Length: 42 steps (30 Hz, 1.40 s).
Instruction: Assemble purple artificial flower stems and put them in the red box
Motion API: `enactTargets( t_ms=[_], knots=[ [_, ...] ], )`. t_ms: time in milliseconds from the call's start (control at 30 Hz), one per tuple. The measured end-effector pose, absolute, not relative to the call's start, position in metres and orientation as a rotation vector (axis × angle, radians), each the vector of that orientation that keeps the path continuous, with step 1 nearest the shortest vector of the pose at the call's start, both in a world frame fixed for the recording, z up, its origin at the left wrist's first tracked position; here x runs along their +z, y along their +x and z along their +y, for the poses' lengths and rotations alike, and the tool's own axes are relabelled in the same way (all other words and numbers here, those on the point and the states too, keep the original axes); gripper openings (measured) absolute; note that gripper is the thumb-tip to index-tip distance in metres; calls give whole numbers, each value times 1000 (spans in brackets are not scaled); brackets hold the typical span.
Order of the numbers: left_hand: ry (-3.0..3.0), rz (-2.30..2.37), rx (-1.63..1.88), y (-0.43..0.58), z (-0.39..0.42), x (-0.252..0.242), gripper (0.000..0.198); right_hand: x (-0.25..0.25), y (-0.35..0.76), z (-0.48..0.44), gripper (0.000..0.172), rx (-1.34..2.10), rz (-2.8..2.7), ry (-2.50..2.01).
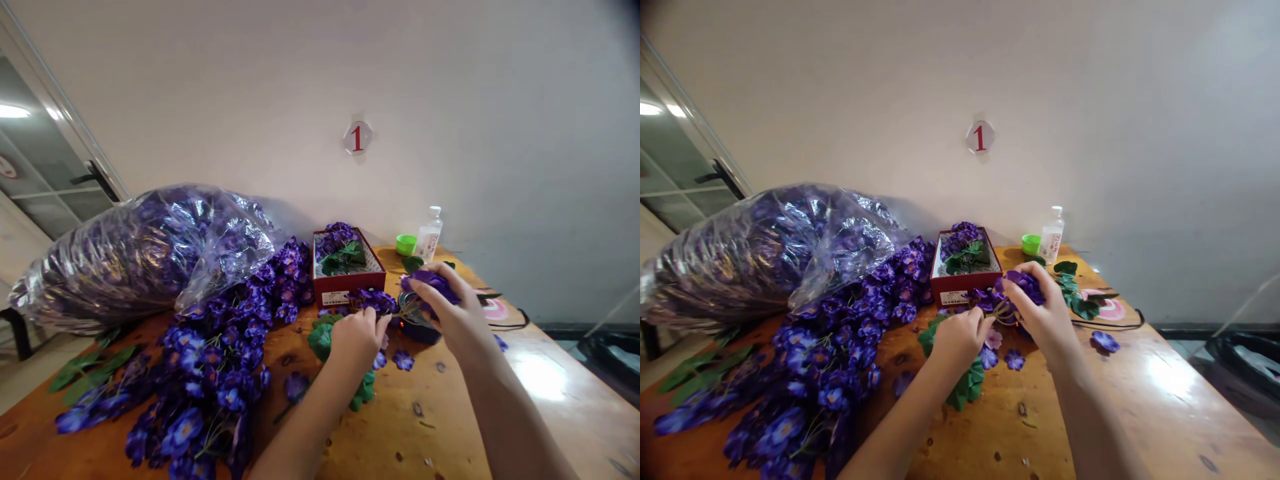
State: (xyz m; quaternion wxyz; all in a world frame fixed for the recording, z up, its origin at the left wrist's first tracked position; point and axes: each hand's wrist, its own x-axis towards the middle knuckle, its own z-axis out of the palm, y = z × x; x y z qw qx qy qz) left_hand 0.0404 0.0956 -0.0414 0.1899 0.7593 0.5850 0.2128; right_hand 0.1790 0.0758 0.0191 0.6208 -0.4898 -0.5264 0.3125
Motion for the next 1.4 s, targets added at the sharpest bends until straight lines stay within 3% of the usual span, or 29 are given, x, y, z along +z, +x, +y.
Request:
enactTargets(
  t_ms=[100,333,500,600,700,800,1067,1167,1267,1400],
  knots=[
    [2162,1898,155,45,104,-58,27,21,188,75,31,720,-1169,-1143],
    [2240,1835,179,43,112,-75,26,25,190,74,34,740,-1141,-1125],
    [2255,1809,390,25,110,-48,22,25,202,74,23,712,-1453,-1188],
    [2160,1716,775,7,104,-25,22,17,208,77,18,712,-1952,-1237],
    [1987,1459,1227,-9,93,-7,23,2,200,84,20,799,-2212,-1321],
    [1844,1267,1433,-18,81,6,23,-11,180,92,30,959,-2362,-1194],
    [1701,1186,1672,-23,71,16,22,-17,147,98,21,1162,-2227,-791],
    [1742,1274,1760,-23,69,15,18,-18,149,98,16,1045,-2216,-866],
    [1861,1378,1911,-24,67,15,26,-16,149,98,16,836,-2161,-973],
    [2171,1479,1867,-25,69,14,13,-17,143,99,16,650,-2132,-988]
  ],
)
